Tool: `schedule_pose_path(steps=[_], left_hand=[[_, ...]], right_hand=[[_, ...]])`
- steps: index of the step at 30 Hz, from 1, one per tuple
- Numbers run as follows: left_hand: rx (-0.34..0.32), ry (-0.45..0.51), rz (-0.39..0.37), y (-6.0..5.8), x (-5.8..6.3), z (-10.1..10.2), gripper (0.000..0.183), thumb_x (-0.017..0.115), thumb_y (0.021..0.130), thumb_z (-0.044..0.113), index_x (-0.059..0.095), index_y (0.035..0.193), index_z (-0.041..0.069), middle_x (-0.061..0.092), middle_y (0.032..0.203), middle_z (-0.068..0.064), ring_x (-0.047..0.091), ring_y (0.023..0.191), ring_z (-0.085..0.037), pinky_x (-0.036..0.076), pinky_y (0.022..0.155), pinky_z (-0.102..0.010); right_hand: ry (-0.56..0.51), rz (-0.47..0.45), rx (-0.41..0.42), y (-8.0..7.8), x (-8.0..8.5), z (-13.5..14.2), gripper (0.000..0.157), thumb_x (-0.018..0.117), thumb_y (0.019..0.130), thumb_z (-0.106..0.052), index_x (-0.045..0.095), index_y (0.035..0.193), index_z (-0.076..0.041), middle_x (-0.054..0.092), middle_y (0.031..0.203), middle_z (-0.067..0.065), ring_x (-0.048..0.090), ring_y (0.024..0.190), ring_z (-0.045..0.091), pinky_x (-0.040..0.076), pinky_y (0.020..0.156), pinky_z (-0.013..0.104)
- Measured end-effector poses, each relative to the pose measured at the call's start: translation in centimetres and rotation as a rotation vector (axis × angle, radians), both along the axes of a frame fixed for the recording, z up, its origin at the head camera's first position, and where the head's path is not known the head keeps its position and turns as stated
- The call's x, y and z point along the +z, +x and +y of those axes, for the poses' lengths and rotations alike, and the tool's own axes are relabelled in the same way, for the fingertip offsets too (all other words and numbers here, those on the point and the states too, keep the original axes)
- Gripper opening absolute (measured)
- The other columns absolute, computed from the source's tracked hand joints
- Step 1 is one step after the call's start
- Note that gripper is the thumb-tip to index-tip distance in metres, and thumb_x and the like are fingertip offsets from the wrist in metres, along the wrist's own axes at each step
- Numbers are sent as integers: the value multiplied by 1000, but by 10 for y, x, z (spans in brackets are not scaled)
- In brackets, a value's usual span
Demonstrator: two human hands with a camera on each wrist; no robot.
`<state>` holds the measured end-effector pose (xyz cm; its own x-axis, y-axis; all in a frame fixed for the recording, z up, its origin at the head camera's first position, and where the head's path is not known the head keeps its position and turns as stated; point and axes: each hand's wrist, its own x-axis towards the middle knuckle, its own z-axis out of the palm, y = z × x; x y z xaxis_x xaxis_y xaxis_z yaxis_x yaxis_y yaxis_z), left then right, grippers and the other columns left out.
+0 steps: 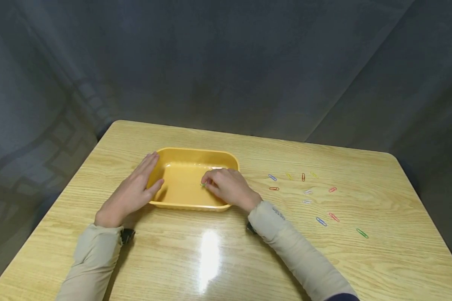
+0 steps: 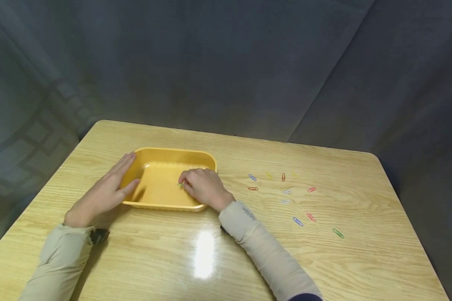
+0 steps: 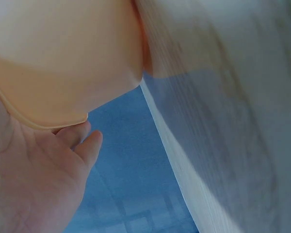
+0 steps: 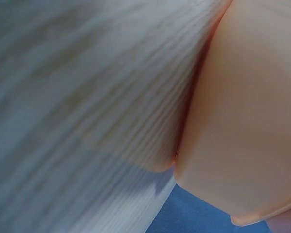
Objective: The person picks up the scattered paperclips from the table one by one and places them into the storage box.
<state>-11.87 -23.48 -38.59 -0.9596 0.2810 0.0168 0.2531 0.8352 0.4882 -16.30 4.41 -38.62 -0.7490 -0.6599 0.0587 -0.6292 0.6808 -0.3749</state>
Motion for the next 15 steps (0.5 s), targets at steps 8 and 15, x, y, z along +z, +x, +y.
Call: schedule_pose_path(steps=[8, 15], left_hand=[[-3, -1, 0, 0, 0, 0, 75, 51, 103, 30, 9, 159, 1, 5, 167, -16, 5, 155, -35, 13, 125, -55], [6, -2, -20, 0, 1, 0, 76, 50, 103, 31, 7, 159, 3, 2, 168, -13, 2, 156, -32, 12, 125, -55]], right_hand=[[16, -4, -12, 0, -1, 0, 17, 62, 97, -17, 75, 107, -20, 75, 96, -8, 66, 80, 5, 50, 65, 25], [26, -1, -1, 0, -2, 1, 17, 62, 97, -18, 75, 109, -19, 76, 98, -8, 68, 82, 7, 52, 67, 26]])
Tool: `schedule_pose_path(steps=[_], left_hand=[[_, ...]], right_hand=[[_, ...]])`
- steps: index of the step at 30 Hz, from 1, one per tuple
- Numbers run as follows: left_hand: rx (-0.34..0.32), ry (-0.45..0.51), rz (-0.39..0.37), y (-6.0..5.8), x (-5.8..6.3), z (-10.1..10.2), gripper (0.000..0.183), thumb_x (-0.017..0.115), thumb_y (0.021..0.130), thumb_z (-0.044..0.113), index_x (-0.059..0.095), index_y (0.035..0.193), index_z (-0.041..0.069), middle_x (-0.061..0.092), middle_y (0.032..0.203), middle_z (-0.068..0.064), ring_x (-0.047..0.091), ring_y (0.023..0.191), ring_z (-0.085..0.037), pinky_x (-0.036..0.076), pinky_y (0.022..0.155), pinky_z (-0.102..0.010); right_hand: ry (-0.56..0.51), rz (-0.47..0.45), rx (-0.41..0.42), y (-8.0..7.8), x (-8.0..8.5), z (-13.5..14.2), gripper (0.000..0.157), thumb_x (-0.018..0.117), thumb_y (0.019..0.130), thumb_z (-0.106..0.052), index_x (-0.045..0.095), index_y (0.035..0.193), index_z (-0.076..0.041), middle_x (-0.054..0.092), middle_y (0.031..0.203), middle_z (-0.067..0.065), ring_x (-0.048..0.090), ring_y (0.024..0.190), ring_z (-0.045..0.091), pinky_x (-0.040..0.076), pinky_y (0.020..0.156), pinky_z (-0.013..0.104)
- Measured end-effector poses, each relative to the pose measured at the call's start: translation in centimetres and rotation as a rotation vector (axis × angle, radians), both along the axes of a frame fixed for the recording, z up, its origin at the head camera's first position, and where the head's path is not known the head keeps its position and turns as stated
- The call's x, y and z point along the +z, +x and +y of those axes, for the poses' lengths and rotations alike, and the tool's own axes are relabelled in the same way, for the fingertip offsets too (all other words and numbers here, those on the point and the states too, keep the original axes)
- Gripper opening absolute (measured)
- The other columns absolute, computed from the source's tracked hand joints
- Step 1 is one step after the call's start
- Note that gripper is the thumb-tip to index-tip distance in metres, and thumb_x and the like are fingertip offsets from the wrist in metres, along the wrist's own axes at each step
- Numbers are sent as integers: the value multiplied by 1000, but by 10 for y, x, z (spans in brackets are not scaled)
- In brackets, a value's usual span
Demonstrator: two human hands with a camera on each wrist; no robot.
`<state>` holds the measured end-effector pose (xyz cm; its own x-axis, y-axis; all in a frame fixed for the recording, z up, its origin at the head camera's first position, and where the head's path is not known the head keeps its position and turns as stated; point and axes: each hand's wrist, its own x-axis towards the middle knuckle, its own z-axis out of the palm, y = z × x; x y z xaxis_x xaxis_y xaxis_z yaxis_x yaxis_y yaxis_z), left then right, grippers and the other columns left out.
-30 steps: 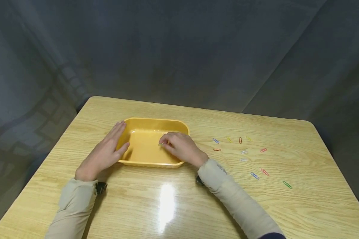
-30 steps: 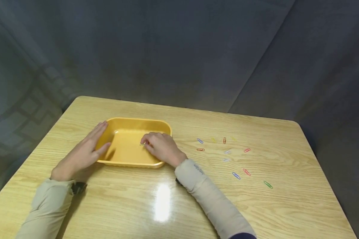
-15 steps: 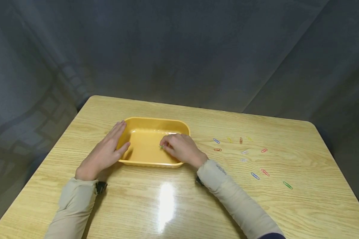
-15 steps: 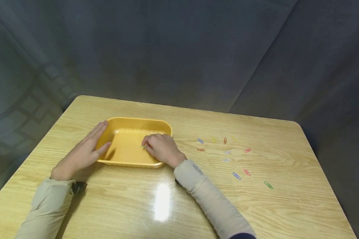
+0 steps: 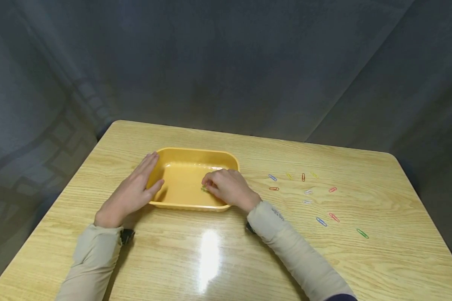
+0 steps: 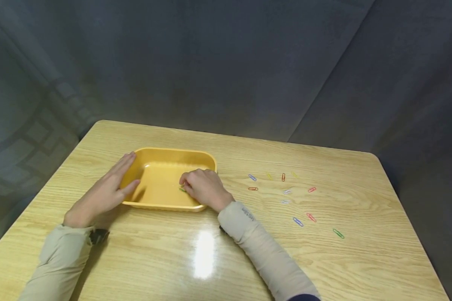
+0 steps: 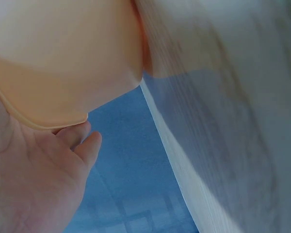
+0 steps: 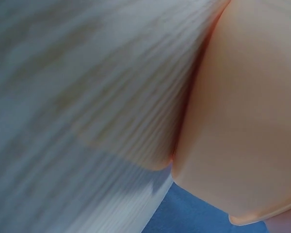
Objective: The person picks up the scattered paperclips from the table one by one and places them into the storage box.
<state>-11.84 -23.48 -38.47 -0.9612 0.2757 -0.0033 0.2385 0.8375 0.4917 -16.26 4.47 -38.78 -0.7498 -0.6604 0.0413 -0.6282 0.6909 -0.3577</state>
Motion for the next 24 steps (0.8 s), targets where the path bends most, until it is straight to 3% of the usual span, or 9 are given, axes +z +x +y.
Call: schedule_pose_path(steps=[11, 17, 24], left_hand=[[2, 6, 3, 0, -1, 1, 76, 52, 103, 30, 9, 159, 2, 5, 168, -16, 3, 156, -33, 13, 125, -56], [-2, 5, 5, 0, 0, 1, 76, 51, 103, 30, 9, 158, 1, 4, 168, -15, 4, 156, -34, 13, 125, -56], [10, 3, 22, 0, -2, 1, 75, 52, 102, 32, 12, 158, 2, 7, 168, -15, 6, 156, -33, 14, 125, -55]], right_hand=[[-46, -41, 3, -1, 1, 1, 18, 66, 95, -23, 75, 110, -18, 76, 97, -8, 68, 83, 7, 53, 70, 26], [-162, -122, 20, -1, 6, 6, 19, 65, 95, -16, 73, 112, -12, 74, 101, -3, 65, 86, 10, 55, 76, 25], [-303, -208, 0, -1, 13, 16, 22, 63, 97, -13, 70, 117, -6, 72, 114, 6, 64, 100, 17, 57, 88, 34]])
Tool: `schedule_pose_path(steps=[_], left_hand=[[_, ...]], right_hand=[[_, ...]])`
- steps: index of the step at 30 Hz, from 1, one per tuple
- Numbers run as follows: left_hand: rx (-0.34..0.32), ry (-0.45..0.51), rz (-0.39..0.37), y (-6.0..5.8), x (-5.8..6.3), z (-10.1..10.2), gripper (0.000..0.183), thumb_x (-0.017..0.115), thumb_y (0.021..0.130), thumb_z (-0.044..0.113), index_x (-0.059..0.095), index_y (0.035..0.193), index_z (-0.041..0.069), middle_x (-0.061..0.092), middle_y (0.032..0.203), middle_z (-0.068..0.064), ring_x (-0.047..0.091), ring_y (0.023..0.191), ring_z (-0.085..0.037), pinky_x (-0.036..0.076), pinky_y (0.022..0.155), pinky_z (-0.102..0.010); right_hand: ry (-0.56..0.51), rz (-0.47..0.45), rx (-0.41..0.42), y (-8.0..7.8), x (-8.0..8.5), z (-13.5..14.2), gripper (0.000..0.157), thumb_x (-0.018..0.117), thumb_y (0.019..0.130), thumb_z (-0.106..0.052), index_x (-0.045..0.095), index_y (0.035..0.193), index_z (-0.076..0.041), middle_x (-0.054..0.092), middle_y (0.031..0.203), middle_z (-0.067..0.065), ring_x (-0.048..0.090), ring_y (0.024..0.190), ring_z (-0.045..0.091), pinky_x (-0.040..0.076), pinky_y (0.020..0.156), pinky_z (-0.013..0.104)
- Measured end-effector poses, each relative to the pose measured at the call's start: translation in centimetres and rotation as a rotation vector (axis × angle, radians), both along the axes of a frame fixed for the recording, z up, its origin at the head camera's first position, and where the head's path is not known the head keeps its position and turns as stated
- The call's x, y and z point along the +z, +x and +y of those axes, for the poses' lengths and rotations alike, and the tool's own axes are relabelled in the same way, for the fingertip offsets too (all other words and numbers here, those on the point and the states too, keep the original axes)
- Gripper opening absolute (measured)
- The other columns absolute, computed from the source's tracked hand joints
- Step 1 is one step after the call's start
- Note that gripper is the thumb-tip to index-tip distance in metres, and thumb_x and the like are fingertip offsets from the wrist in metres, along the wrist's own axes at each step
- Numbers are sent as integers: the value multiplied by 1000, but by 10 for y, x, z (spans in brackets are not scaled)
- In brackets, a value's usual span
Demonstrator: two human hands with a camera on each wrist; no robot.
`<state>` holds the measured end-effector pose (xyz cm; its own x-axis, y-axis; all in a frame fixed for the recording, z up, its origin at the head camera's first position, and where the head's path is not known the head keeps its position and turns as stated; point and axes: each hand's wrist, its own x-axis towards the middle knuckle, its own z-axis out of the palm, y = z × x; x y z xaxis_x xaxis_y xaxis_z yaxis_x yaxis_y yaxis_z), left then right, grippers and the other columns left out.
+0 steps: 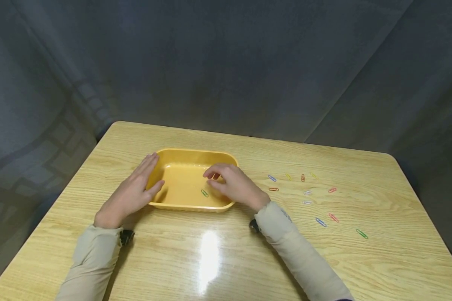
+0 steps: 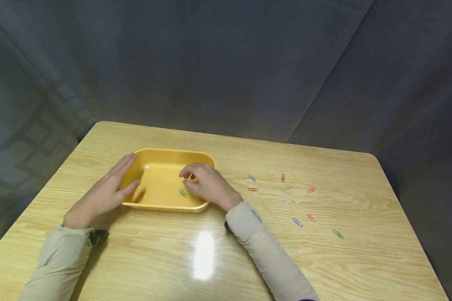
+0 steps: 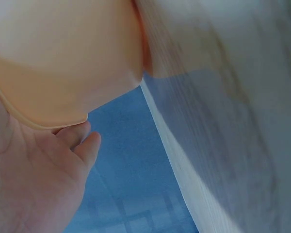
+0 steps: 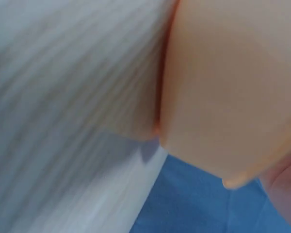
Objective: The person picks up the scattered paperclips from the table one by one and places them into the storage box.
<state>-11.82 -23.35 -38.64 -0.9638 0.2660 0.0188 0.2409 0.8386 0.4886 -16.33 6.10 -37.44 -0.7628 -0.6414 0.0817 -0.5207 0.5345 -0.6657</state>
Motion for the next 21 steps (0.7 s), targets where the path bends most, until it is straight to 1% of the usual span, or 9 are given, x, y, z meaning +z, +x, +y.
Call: schedule_pose_path(steps=[4, 7, 10, 12, 14, 16, 21], left_hand=[[1, -7, 9, 0, 0, 0, 75, 52, 102, 33, 13, 158, 2, 9, 167, -16, 7, 156, -33, 15, 125, -55], [-1, -9, 4, 0, 1, -1, 76, 51, 103, 35, 13, 159, 2, 8, 167, -16, 6, 156, -32, 15, 125, -55], [-3, -10, -6, 0, 2, -2, 76, 51, 103, 35, 12, 159, 2, 8, 167, -17, 5, 156, -33, 14, 125, -55], [-6, -10, -8, 0, 3, -3, 76, 51, 103, 34, 11, 158, 1, 7, 167, -17, 5, 156, -33, 13, 125, -55], [-6, -7, -12, 0, 4, -3, 76, 52, 103, 33, 11, 158, 0, 7, 167, -18, 5, 156, -34, 13, 125, -55], [-6, -5, -15, 0, 4, -3, 76, 52, 103, 32, 11, 158, 0, 7, 167, -17, 5, 156, -34, 13, 125, -55], [-2, 9, -20, -1, 3, -3, 77, 52, 103, 34, 11, 158, 1, 6, 168, -16, 5, 156, -34, 12, 125, -55]], right_hand=[[-68, 23, -36, 2, 4, 9, 22, 64, 97, -14, 70, 116, -6, 72, 115, 8, 63, 102, 18, 55, 90, 36], [-107, 80, -56, 3, 7, 16, 18, 65, 96, -13, 70, 113, -8, 72, 112, 7, 64, 101, 20, 56, 90, 40], [-131, 137, -80, 4, 9, 22, 15, 66, 95, -12, 71, 109, -9, 72, 107, 4, 64, 99, 20, 57, 86, 41], [-142, 168, -92, 4, 10, 26, 15, 67, 94, -11, 71, 108, -8, 71, 105, 3, 64, 97, 20, 57, 81, 40], [-148, 182, -98, 4, 11, 30, 15, 68, 93, -11, 71, 107, -8, 71, 104, 4, 64, 96, 19, 57, 78, 38], [-153, 190, -100, 5, 11, 34, 15, 68, 93, -11, 71, 107, -6, 71, 104, 5, 64, 95, 18, 57, 79, 39], [-149, 182, -114, 7, 11, 45, 16, 68, 93, -11, 71, 108, -6, 71, 104, 4, 64, 95, 18, 57, 86, 45]])
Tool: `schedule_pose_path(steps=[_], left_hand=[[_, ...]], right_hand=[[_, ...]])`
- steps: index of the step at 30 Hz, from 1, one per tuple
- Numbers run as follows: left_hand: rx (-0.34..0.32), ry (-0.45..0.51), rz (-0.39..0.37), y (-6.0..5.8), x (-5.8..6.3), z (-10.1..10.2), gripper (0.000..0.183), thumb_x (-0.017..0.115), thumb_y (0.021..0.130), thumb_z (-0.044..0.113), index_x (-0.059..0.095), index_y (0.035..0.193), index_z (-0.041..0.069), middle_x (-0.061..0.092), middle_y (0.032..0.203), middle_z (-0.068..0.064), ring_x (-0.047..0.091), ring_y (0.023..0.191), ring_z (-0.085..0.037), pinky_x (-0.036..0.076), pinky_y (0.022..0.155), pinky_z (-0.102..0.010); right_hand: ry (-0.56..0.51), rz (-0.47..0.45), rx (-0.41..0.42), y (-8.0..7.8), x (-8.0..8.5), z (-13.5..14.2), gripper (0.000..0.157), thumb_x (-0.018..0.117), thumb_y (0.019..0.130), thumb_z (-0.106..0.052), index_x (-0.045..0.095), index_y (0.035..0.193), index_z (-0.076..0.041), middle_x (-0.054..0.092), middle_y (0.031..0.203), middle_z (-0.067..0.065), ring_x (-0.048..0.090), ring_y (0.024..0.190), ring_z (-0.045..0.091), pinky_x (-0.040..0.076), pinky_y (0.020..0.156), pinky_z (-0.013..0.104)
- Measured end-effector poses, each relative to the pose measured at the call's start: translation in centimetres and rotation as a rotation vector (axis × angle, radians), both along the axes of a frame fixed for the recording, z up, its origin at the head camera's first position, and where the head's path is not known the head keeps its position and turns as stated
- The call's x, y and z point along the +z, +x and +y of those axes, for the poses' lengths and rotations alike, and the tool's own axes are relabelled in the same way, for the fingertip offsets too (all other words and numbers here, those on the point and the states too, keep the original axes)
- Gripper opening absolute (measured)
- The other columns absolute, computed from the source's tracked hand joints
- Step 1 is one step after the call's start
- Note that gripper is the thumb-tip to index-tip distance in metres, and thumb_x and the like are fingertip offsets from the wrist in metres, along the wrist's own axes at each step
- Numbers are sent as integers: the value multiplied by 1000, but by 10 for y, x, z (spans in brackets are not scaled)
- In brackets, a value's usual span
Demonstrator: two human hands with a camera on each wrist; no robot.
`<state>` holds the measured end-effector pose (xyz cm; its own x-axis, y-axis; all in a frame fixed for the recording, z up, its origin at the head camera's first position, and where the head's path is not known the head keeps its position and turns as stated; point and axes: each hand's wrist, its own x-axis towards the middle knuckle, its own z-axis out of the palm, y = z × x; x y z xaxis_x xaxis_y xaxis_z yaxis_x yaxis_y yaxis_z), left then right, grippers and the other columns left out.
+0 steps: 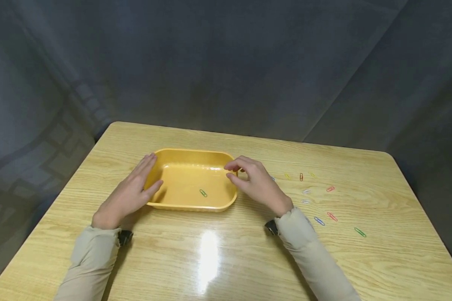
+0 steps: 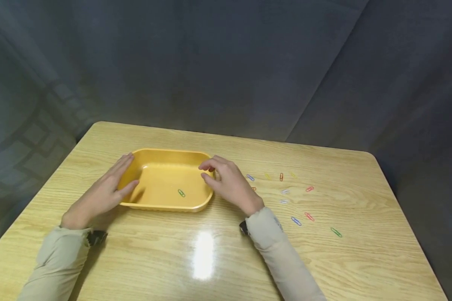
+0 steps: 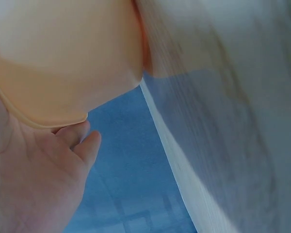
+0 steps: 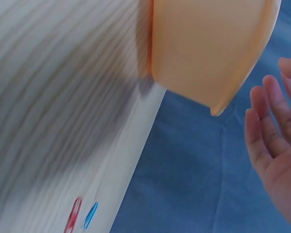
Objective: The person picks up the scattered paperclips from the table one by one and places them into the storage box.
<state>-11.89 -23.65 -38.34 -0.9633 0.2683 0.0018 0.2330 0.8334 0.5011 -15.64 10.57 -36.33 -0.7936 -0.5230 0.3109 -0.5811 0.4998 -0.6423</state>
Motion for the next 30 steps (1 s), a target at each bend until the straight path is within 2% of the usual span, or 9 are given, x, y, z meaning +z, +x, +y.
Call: schedule_pose_path(steps=[7, 12, 18, 30], left_hand=[[-7, 31, 3, -1, -1, -2, 75, 50, 104, 35, 11, 159, 1, 8, 167, -18, 6, 155, -36, 11, 125, -55], [-5, 46, 9, 0, -1, -2, 73, 47, 105, 36, 12, 159, 1, 9, 167, -19, 6, 155, -35, 11, 126, -55], [-8, 43, 14, 0, -2, -2, 71, 43, 106, 36, 11, 159, 2, 9, 167, -18, 6, 156, -34, 11, 125, -55], [-21, 43, 27, 1, -4, -2, 68, 39, 107, 35, 10, 159, 1, 7, 167, -17, 5, 155, -35, 10, 126, -54]], right_hand=[[24, -67, -58, 4, 0, 17, 19, 68, 95, -16, 71, 111, -8, 71, 108, 2, 64, 101, 20, 56, 84, 41], [49, -83, -85, 6, 0, 28, 20, 68, 95, -19, 70, 113, -11, 71, 110, 1, 64, 102, 20, 55, 85, 37], [72, -104, -116, 9, 0, 41, 19, 68, 95, -19, 70, 112, -13, 71, 112, 6, 65, 102, 20, 55, 88, 41], [107, -124, -158, 10, -10, 64, 22, 67, 95, -17, 70, 115, -7, 71, 112, 8, 65, 102, 23, 55, 90, 46]])
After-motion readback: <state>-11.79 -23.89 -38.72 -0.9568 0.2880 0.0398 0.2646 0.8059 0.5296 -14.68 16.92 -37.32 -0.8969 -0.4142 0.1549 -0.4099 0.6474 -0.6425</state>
